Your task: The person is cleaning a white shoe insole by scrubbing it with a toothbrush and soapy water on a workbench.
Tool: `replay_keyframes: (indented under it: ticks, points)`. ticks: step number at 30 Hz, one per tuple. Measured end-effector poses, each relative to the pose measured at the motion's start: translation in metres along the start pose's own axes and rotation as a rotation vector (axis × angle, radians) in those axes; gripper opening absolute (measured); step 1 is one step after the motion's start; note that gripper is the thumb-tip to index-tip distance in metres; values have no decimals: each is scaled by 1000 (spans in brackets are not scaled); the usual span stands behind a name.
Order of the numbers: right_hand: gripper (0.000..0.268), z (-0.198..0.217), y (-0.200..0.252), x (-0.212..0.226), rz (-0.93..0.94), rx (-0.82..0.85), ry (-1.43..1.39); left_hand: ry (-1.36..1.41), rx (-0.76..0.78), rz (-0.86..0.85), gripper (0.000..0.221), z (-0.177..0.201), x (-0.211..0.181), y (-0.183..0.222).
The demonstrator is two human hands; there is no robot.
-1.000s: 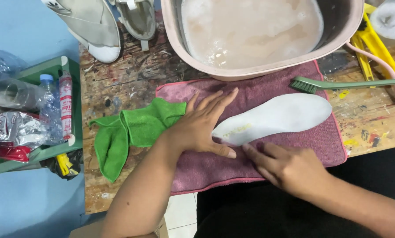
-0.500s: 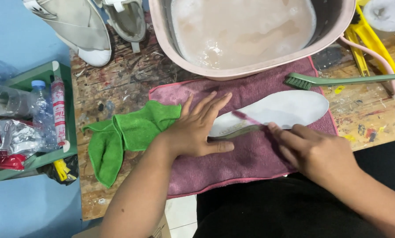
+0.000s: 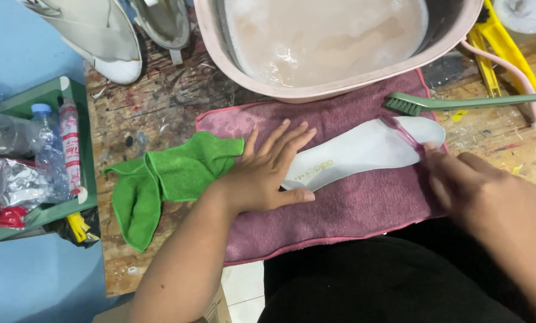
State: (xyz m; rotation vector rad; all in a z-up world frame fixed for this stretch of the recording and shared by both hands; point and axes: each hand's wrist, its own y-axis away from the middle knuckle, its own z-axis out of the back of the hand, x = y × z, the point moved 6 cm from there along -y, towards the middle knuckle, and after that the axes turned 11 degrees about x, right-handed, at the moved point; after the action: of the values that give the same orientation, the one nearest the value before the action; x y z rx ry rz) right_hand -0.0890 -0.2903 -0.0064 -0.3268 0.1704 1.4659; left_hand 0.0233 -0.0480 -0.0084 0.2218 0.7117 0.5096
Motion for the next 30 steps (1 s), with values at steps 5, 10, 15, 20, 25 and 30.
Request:
replay_keyframes:
  ticks: [5,10,15,20,25,30]
  points:
    - [42,29,8,66,479,-12,-396,-32,-47,-12,95,-3,3,0]
    - [35,26,-4,42,180,-53,-108,-28,-63,2,102,2,5,0]
    - [41,33,16,90,633,-24,-429,-5,-74,-1,110,1,3,1]
    - [38,21,0,49,263,-22,-218,-10,-98,-27,108,-1,4,0]
    - [40,34,9,90,664,-3,-546,1,-107,-5,115,0,6,-2]
    - [37,34,-10,82,348,-34,-299,24,-111,-9,116,1,7,0]
